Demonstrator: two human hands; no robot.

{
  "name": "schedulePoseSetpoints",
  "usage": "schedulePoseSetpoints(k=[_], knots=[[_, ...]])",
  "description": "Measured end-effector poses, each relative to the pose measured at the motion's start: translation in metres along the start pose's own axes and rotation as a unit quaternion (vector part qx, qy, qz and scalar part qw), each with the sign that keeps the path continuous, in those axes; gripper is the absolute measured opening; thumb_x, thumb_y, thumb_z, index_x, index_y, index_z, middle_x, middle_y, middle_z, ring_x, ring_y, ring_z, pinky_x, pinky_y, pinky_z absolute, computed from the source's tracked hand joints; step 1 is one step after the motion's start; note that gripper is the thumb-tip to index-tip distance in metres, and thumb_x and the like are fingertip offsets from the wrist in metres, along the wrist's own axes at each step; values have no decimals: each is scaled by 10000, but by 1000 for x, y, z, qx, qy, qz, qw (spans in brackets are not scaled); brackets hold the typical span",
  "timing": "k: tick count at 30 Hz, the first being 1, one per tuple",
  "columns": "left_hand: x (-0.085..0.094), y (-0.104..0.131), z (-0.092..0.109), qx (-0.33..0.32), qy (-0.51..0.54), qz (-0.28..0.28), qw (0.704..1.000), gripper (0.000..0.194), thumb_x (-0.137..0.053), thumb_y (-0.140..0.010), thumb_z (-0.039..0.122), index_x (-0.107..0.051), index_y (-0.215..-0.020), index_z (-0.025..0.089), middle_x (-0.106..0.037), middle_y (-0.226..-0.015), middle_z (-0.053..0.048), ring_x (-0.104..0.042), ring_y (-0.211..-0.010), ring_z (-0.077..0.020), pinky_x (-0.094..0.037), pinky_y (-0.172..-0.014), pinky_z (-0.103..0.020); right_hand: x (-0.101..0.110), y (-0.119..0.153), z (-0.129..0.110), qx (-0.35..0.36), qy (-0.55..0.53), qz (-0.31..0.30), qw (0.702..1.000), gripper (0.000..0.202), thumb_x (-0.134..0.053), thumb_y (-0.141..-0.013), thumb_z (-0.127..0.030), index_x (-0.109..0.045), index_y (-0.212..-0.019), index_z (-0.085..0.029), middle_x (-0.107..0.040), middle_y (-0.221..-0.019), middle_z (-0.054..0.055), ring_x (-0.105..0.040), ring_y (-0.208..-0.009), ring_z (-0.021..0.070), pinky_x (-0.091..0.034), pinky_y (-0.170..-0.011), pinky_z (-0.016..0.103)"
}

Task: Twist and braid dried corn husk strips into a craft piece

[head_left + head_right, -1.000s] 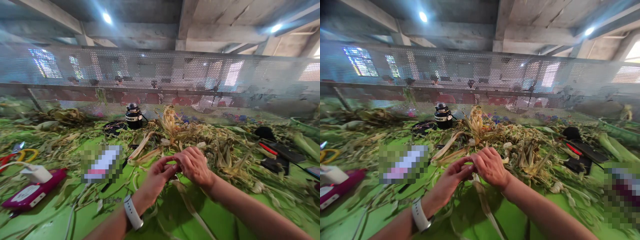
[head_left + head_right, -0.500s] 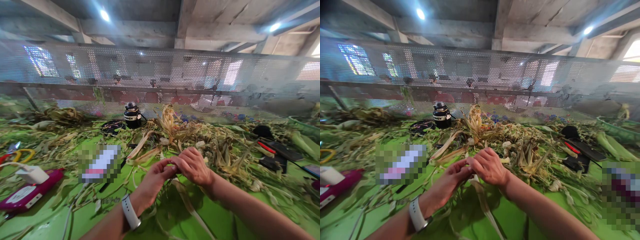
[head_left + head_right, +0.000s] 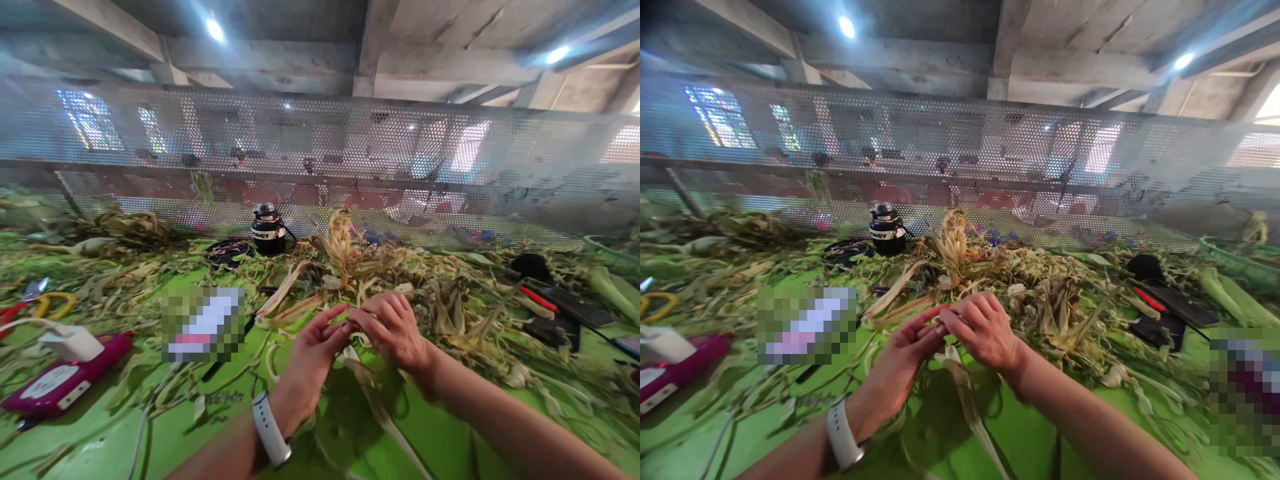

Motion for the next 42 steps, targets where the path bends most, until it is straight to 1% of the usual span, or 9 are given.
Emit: schedulePoseSetpoints(k=[4,7,13,20,24,28,33,38,42], knots=[[8,-2,11,-42,-2,58,997,502,-797,-585,220,-638,-1059,185,-715,-786,-20,-618,-711,-120,-438,-690,-218,4,-3,6,-29,-37,33,998,125,-534,-845,-130,-543,-963,-170,-626,-779,37,-521,-721,144,-388,-670,287],[11,-5,18,-67,-17,75,995,507,-792,-591,223,-624,-1066,166,-712,-773,-19,-616,-711,-113,-440,-686,-210,0,-3,7,-33,-59,24,997,122,-551,-838,-130,-534,-953,-166,-635,-799,40,-534,-717,142,-397,-655,282],[13,-9,22,-82,-7,70,994,487,-785,-598,203,-608,-1050,157,-725,-841,-40,-628,-745,-115,-456,-720,-214,-10,2,3,-12,-51,-20,998,131,-557,-849,-169,-531,-977,-172,-656,-944,57,-556,-812,155,-418,-714,295],[11,-9,22,-60,-9,69,996,473,-791,-586,195,-613,-1021,145,-727,-806,-45,-629,-712,-115,-460,-693,-213,-9,-4,3,-24,-38,-14,999,66,-515,-877,-188,-534,-941,-179,-668,-923,58,-571,-799,152,-426,-699,288],[11,-8,21,-61,-25,73,995,437,-792,-583,201,-627,-983,144,-726,-795,-39,-627,-711,-118,-457,-681,-213,-11,-3,6,-46,-67,-14,997,63,-512,-873,-162,-522,-934,-175,-669,-909,63,-589,-789,150,-449,-705,282],[10,-8,21,-66,-27,66,995,431,-793,-580,209,-636,-977,151,-731,-828,-45,-639,-764,-132,-462,-729,-227,-15,-1,9,-76,-98,-2,992,60,-505,-871,-146,-502,-923,-175,-662,-854,63,-606,-775,150,-472,-694,263],[9,-8,23,-75,-27,67,995,424,-801,-557,212,-654,-951,156,-733,-800,-40,-644,-759,-135,-468,-741,-234,-25,5,16,-183,-172,-48,967,77,-404,-917,-201,-476,-942,-190,-628,-837,57,-614,-744,137,-489,-638,227],[8,-7,24,-81,-38,63,994,375,-797,-563,215,-684,-916,163,-732,-807,-31,-632,-763,-121,-462,-741,-217,-31,8,16,-211,-227,-73,948,85,-377,-923,-230,-458,-915,-203,-579,-861,60,-585,-794,150,-488,-669,253],[10,-8,26,-87,-37,74,993,305,-800,-545,214,-706,-831,163,-727,-804,-19,-616,-757,-108,-453,-734,-201,-36,9,17,-246,-271,-89,926,91,-374,-928,-256,-449,-905,-211,-541,-882,47,-555,-726,126,-474,-619,232]])
Point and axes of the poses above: each hand's wrist, its own y-axis away from the middle knuckle, its own x-axis out of the back of the hand, z = x × y, the point moved 6 cm from there along -y, towards the middle knuckle
